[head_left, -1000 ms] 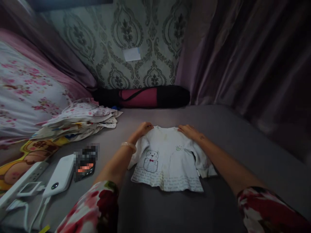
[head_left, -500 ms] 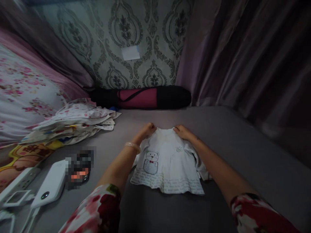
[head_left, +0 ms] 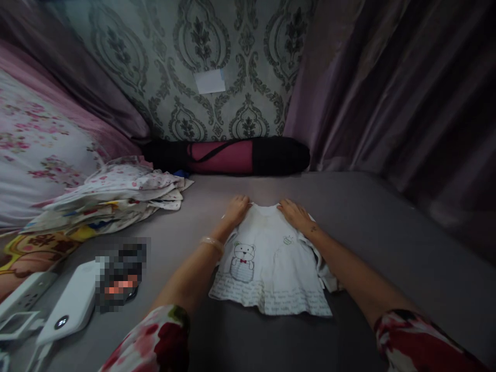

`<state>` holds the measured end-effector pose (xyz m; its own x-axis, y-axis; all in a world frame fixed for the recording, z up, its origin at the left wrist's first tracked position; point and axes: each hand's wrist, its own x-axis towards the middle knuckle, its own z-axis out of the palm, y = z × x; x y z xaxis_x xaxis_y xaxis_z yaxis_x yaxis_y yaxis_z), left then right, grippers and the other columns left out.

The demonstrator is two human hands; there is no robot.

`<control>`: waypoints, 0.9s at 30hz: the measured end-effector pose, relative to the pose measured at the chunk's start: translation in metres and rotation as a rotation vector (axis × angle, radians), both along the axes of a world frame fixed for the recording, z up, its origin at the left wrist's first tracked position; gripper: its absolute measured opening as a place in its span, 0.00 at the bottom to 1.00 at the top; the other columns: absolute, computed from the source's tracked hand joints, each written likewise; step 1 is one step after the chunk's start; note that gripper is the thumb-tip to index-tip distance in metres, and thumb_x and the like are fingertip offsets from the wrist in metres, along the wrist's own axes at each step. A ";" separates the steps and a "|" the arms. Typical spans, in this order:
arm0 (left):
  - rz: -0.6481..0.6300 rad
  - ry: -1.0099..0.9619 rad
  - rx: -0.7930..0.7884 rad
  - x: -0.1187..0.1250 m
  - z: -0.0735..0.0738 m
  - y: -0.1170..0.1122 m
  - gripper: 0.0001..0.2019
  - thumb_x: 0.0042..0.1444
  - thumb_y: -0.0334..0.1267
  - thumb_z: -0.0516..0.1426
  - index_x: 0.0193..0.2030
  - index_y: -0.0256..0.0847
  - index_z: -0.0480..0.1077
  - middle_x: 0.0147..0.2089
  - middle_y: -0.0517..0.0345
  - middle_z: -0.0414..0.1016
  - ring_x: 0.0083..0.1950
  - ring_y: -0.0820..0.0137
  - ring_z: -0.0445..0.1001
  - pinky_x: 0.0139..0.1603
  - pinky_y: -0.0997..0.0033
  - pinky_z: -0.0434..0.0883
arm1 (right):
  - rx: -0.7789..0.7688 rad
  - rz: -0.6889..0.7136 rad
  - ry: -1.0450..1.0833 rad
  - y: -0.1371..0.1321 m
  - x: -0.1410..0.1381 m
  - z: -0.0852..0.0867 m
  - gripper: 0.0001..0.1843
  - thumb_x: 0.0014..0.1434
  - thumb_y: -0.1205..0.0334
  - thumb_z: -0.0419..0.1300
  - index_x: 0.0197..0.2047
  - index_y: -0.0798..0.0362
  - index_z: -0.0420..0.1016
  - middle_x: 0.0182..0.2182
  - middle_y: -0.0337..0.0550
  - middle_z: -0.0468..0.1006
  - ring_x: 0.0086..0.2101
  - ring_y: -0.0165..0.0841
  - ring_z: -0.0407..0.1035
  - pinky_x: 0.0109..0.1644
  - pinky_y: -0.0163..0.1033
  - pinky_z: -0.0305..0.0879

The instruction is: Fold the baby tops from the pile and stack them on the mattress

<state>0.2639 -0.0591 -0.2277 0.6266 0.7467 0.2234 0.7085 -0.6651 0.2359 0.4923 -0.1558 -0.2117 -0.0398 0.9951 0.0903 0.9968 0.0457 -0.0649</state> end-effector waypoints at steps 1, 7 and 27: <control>0.002 0.019 0.007 0.000 -0.001 0.001 0.12 0.66 0.40 0.47 0.44 0.37 0.68 0.47 0.45 0.71 0.51 0.60 0.67 0.54 0.62 0.62 | -0.006 0.002 0.007 0.002 0.001 -0.002 0.17 0.71 0.56 0.41 0.48 0.52 0.68 0.47 0.49 0.74 0.46 0.37 0.68 0.47 0.37 0.58; 0.023 0.077 -0.057 0.000 -0.010 0.006 0.15 0.68 0.42 0.43 0.47 0.37 0.66 0.45 0.45 0.74 0.47 0.62 0.71 0.49 0.65 0.64 | -0.031 -0.049 0.173 0.012 0.007 -0.017 0.16 0.70 0.57 0.45 0.51 0.53 0.68 0.50 0.51 0.74 0.49 0.37 0.68 0.50 0.36 0.58; 0.038 0.056 -0.039 0.058 0.020 -0.051 0.16 0.60 0.30 0.48 0.54 0.35 0.66 0.56 0.38 0.69 0.57 0.53 0.66 0.58 0.49 0.60 | -0.225 -0.539 0.650 -0.183 0.097 0.008 0.18 0.57 0.49 0.58 0.24 0.54 0.70 0.18 0.41 0.73 0.20 0.29 0.68 0.23 0.31 0.61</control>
<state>0.3214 -0.1096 -0.2082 0.6082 0.7777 0.1591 0.7460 -0.6285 0.2203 0.5892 -0.3388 -0.2033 0.4322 0.8606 -0.2693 0.6417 -0.5034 -0.5787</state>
